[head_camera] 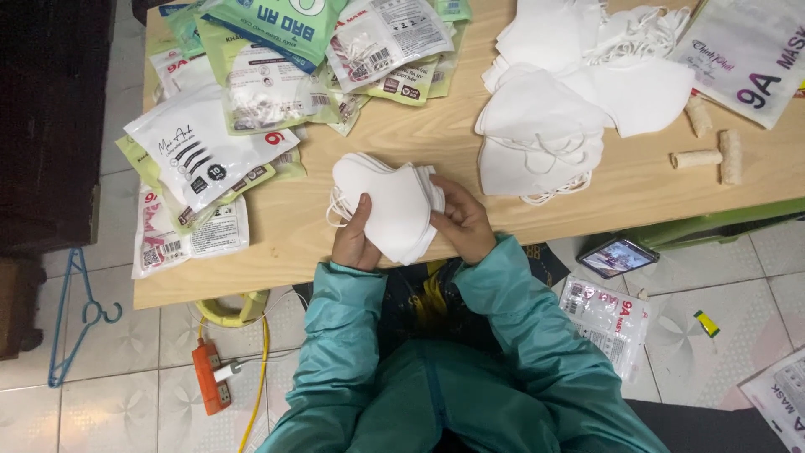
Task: Packaging individual face masks into plastic sleeves by hand
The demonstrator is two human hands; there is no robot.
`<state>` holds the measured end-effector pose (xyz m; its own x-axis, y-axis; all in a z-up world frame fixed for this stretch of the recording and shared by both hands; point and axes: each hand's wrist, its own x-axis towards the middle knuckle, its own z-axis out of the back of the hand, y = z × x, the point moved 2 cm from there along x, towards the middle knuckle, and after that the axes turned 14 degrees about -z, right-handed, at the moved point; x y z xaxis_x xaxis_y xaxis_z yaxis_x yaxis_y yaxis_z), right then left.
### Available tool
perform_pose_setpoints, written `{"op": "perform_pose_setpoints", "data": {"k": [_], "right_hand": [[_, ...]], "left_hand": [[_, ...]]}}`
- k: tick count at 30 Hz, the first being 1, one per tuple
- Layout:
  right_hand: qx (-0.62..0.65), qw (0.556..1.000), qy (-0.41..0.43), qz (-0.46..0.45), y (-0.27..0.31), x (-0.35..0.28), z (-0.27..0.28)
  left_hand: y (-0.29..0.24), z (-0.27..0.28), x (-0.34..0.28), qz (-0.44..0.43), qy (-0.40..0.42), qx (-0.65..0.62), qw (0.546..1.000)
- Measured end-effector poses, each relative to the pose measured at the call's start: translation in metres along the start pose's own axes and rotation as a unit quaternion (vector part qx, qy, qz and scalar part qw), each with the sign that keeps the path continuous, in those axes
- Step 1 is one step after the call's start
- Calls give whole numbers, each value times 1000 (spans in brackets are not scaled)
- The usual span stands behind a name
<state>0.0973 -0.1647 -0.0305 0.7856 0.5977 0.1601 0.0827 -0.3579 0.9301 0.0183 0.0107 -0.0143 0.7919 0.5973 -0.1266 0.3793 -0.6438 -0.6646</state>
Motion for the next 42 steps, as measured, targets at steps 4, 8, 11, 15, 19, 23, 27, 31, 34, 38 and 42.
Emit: {"op": "perform_pose_setpoints", "data": {"k": [4, 8, 11, 15, 19, 23, 27, 31, 34, 38, 42], "right_hand": [[-7, 1000, -6, -1, -9, 3, 8], [1, 1000, -4, 3, -25, 4, 14], [6, 1000, 2, 3, -32, 2, 18], [11, 1000, 5, 1, -41, 2, 23], [23, 1000, 6, 0, -34, 2, 17], [20, 1000, 4, -11, -30, 2, 15], [18, 999, 6, -26, -30, 2, 17], [16, 999, 15, -30, -22, 3, 14], [28, 999, 10, -31, -17, 1, 9], [4, 1000, 7, -15, -2, -2, 4], [-19, 1000, 0, 5, -1, 3, 2]], "left_hand": [[1, 1, 1, -11, 3, 3, 1000], [0, 0, 0, -19, 3, 1, 1000], [1, 1, -1, -12, 2, -2, 1000], [2, 1, 0, -12, -7, -5, 1000], [-5, -9, -5, -8, -4, -5, 1000], [-2, -2, -2, 6, 0, -10, 1000], [-3, -4, -3, 14, 6, -3, 1000], [-9, -13, -6, 27, 2, -6, 1000], [-10, -15, -7, 27, 0, -11, 1000], [-4, -9, -5, 16, 15, -23, 1000], [-7, -10, -4, 25, 17, -24, 999]]}}
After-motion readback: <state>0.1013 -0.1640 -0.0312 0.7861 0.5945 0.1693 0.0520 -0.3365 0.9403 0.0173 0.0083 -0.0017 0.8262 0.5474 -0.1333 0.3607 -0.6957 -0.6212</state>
